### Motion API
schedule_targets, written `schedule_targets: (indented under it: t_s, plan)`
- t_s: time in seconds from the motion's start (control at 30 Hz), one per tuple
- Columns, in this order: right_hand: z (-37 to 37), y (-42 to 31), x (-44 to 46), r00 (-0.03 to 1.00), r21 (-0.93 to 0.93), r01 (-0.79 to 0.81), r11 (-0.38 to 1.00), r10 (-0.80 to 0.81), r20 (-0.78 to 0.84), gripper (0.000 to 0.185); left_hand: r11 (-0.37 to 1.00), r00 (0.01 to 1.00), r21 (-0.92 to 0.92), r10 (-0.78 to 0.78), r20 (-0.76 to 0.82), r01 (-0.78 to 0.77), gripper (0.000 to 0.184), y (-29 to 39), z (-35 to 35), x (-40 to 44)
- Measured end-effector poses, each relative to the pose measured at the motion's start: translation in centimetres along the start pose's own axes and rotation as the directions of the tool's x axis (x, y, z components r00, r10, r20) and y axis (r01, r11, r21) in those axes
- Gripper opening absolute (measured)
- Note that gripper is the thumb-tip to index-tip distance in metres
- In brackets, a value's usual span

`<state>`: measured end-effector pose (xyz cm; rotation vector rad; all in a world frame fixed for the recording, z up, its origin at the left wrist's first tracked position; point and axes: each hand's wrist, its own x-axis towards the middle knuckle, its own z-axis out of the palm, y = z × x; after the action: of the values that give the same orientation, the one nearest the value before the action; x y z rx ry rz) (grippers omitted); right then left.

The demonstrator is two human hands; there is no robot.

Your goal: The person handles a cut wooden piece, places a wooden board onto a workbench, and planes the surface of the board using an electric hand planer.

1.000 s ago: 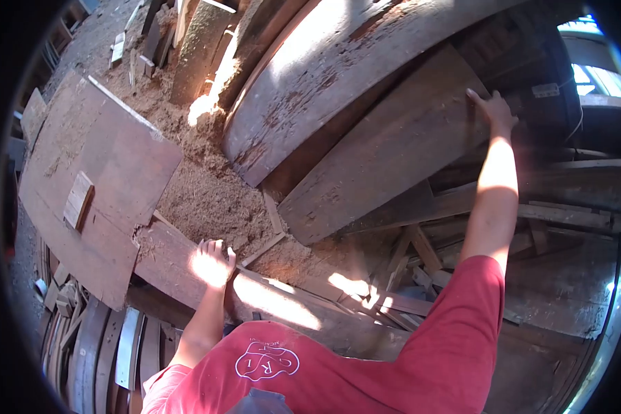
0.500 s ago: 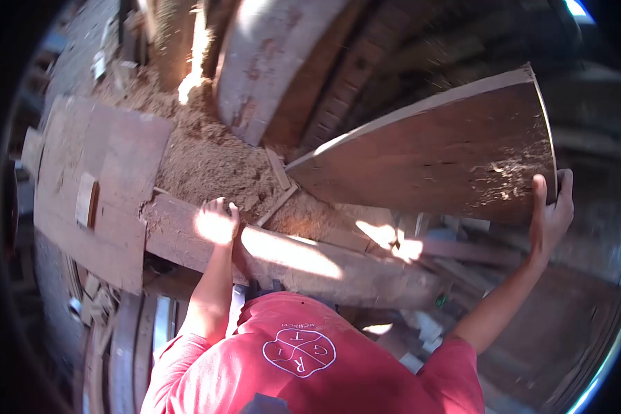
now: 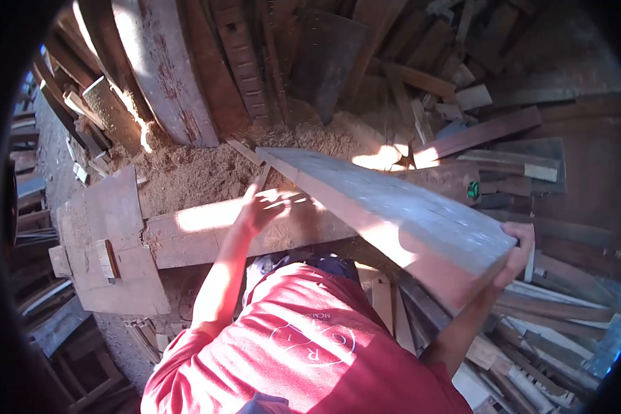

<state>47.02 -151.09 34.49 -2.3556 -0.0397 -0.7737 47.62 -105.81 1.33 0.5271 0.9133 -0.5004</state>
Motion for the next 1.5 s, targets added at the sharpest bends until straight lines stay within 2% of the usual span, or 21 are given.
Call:
schedule_targets:
  t_s: [0.07,0.2,0.27,0.4,0.57,0.63,0.7,0.73,0.83,0.9,0.93,1.03,1.13,1.17,1.23,1.27,1.33,1.37,1.4,1.43,1.5]
  plan:
    - [-0.2,-1.4,-0.6,0.989,-0.105,0.145,0.984,-0.143,0.025,0.055,0.988,0.988,-0.018,-0.152,0.019,0.153,0.082,-1.4,7.4,-2.1]
    - [-0.5,1.0,-1.3,0.992,0.017,0.092,0.996,-0.090,-0.092,0.058,0.992,0.966,-0.123,0.031,0.255,0.000,0.066,-3.9,10.3,3.6]
    - [-0.9,2.4,-1.3,0.982,0.035,0.152,0.988,-0.147,-0.116,0.059,0.961,0.990,-0.258,-0.073,0.124,0.103,0.060,-3.6,9.4,6.7]
    - [0.1,8.8,-2.0,0.944,0.322,0.222,0.920,-0.120,-0.309,0.053,0.964,0.989,-0.235,0.106,-0.102,-0.127,0.045,-5.4,14.4,-0.9]
    - [3.3,9.4,-4.9,0.984,0.458,0.008,0.889,0.076,-0.163,0.050,0.966,0.943,0.193,0.216,-0.251,-0.170,0.049,-7.8,19.7,-10.1]
    - [4.1,9.8,-6.0,0.990,0.532,-0.071,0.844,0.126,-0.068,0.049,0.805,0.884,0.506,0.439,-0.158,-0.310,0.039,-7.3,19.1,-16.8]
    - [4.5,10.0,-7.5,0.985,0.608,-0.160,0.778,0.163,0.051,0.048,0.853,0.831,0.361,0.483,-0.276,-0.376,0.027,-8.0,18.3,-20.3]
    - [5.1,10.0,-8.1,0.977,0.644,-0.211,0.735,0.177,0.118,0.048,0.855,0.776,0.349,0.503,-0.379,-0.384,0.023,-8.1,17.8,-21.3]
    - [6.5,9.5,-9.6,0.927,0.717,-0.373,0.589,0.197,0.320,0.048,0.270,0.363,0.537,0.929,0.074,-0.799,0.025,-8.2,8.5,-16.6]
    - [7.4,9.0,-10.2,0.873,0.731,-0.482,0.483,0.196,0.446,0.049,-0.123,-0.123,-0.021,0.992,0.010,-0.992,0.029,-8.2,9.3,-19.5]
    - [7.9,8.7,-10.3,0.843,0.729,-0.532,0.431,0.191,0.503,0.049,-0.155,-0.153,-0.126,0.988,-0.028,-0.980,0.026,-7.1,8.0,-20.1]
    - [9.6,7.4,-10.3,0.727,0.678,-0.682,0.275,0.152,0.669,0.051,0.203,0.285,-0.325,0.931,-0.228,-0.924,0.017,-4.0,1.9,-22.4]
    - [13.2,4.8,-9.9,0.550,0.540,-0.834,0.115,0.103,0.829,0.053,0.269,0.391,-0.375,0.871,-0.299,-0.887,0.015,-2.6,-4.4,-22.2]
    - [15.1,3.7,-9.8,0.474,0.469,-0.881,0.067,0.090,0.876,0.054,0.200,0.309,-0.345,0.904,-0.297,-0.917,0.008,-2.8,-6.8,-20.9]
    - [19.8,1.3,-10.0,0.313,0.314,-0.949,-0.008,0.058,0.948,0.056,-0.445,-0.433,-0.063,0.889,-0.148,-0.893,0.026,-2.3,-14.1,-15.5]
    - [22.0,0.2,-10.7,0.231,0.233,-0.972,-0.042,0.054,0.971,0.058,-0.643,-0.645,0.054,0.762,-0.058,-0.764,0.038,-2.8,-18.0,-12.1]
    - [26.1,-1.1,-12.0,0.085,0.092,-0.992,-0.091,0.082,0.993,0.060,-0.107,-0.235,0.786,0.971,-0.049,-0.609,0.034,-7.6,-28.3,-3.9]
    - [27.4,-1.0,-12.5,0.038,0.047,-0.995,-0.088,0.099,0.994,0.061,0.175,0.078,0.497,0.975,-0.209,-0.850,0.026,-7.1,-26.5,-8.4]
    - [28.1,-0.8,-13.1,0.006,0.014,-0.998,-0.066,0.118,0.993,0.062,0.409,0.427,-0.128,0.829,-0.361,-0.903,0.019,-6.6,-24.4,-13.3]
    - [29.2,1.0,-13.2,0.000,-0.004,-0.998,0.060,0.069,0.998,0.072,0.399,0.672,-0.563,0.592,-0.445,-0.724,0.016,-6.0,-21.8,-19.1]
    - [29.6,2.1,-12.1,-0.071,-0.090,-0.992,0.092,0.185,0.980,0.072,0.571,0.727,-0.464,0.614,-0.307,-0.678,0.038,-5.8,-25.7,-19.2]
